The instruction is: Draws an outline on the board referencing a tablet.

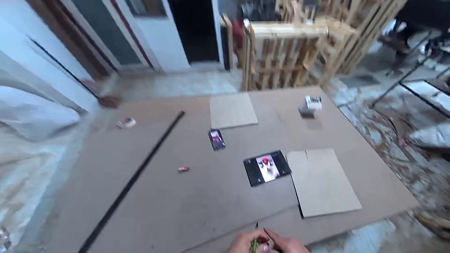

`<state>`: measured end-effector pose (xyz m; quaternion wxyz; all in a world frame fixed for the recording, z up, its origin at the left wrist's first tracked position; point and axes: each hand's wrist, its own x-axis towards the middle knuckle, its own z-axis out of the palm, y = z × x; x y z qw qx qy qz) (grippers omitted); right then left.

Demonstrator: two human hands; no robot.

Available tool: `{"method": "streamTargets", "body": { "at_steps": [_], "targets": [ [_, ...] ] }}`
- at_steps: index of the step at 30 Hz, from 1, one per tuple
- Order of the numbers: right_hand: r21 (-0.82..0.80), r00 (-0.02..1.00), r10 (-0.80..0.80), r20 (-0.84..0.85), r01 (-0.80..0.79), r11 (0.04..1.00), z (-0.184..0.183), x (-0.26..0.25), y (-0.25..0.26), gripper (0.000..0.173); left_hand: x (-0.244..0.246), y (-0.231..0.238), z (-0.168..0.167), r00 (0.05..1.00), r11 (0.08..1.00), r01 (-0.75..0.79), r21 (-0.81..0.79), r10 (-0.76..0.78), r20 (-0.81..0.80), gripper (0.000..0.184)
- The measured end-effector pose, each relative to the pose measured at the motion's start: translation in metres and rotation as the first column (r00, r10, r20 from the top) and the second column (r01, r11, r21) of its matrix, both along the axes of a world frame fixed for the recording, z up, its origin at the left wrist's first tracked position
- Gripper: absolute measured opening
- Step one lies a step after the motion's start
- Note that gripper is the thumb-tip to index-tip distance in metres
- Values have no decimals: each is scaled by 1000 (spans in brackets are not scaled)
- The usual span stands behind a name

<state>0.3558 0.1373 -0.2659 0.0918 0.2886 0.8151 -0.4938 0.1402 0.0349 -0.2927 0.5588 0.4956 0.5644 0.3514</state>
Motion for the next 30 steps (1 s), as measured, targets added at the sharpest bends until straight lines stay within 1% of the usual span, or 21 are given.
{"method": "streamTargets", "body": {
  "at_steps": [1, 2, 5, 7, 8, 10, 12, 13, 14, 15, 17, 19, 21, 23, 25, 28, 30],
  "targets": [
    [9, 1000, 3, -17, -3, 1000, -3, -4, 4, 60, 2, 8, -5, 999, 999, 42, 27, -42, -7, 24],
    [-3, 1000, 9, -24, -9, 1000, -6, -4, 8, 61, 3, 13, -7, 997, 997, 79, 9, -79, -22, 23],
    [-92, 998, 10, -69, -17, 996, -17, 6, 28, 65, 7, 28, -4, 988, 983, 148, -107, -151, -25, 29],
    [-152, 995, 32, -98, -47, 987, -26, 14, 46, 67, 12, 36, -7, 988, 975, 153, -161, -157, -13, 32],
    [-173, 993, 56, -103, -73, 982, -31, 18, 57, 65, 14, 39, -11, 991, 975, 126, -181, -130, -14, 31],
    [-185, 988, 112, -105, -130, 974, -43, 30, 85, 53, 16, 47, -22, 999, 983, 14, -182, -19, -26, 29],
    [-151, 985, 144, -93, -157, 976, -62, 44, 119, 36, 11, 58, -37, 988, 971, -148, -189, 138, -65, 26],
    [-125, 986, 143, -84, -152, 980, -75, 51, 138, 31, 9, 64, -45, 973, 954, -228, -196, 213, -93, 25],
    [-102, 989, 130, -67, -137, 985, -87, 58, 159, 31, 8, 71, -54, 949, 929, -310, -202, 290, -120, 24],
    [-79, 994, 96, -43, -100, 992, -99, 63, 180, 33, 8, 79, -63, 916, 893, -398, -208, 375, -143, 23],
    [-18, 999, -37, 5, 37, 999, -122, 68, 221, 32, 13, 99, -81, 820, 791, -570, -220, 536, -198, 23],
    [78, 974, -226, 8, 225, 971, -141, 66, 256, 28, 19, 119, -102, 711, 681, -699, -218, 629, -314, 32],
    [153, 928, -372, -16, 370, 916, -157, 56, 284, 28, 20, 137, -124, 618, 603, -778, -178, 681, -392, 41],
    [147, 894, -444, -63, 448, 882, -169, 40, 304, 30, 19, 154, -137, 576, 562, -810, -169, 705, -415, 49],
    [94, 882, -464, -84, 471, 877, -172, 24, 314, 31, 19, 169, -142, 554, 540, -825, -167, 714, -428, 54],
    [52, 868, -489, -83, 494, 868, -169, 7, 322, 28, 16, 186, -141, 521, 498, -849, -176, 736, -431, 50],
    [11, 857, -509, -81, 512, 859, -168, 4, 323, 26, 13, 186, -141, 514, 487, -855, -180, 746, -423, 48]
  ]
}}
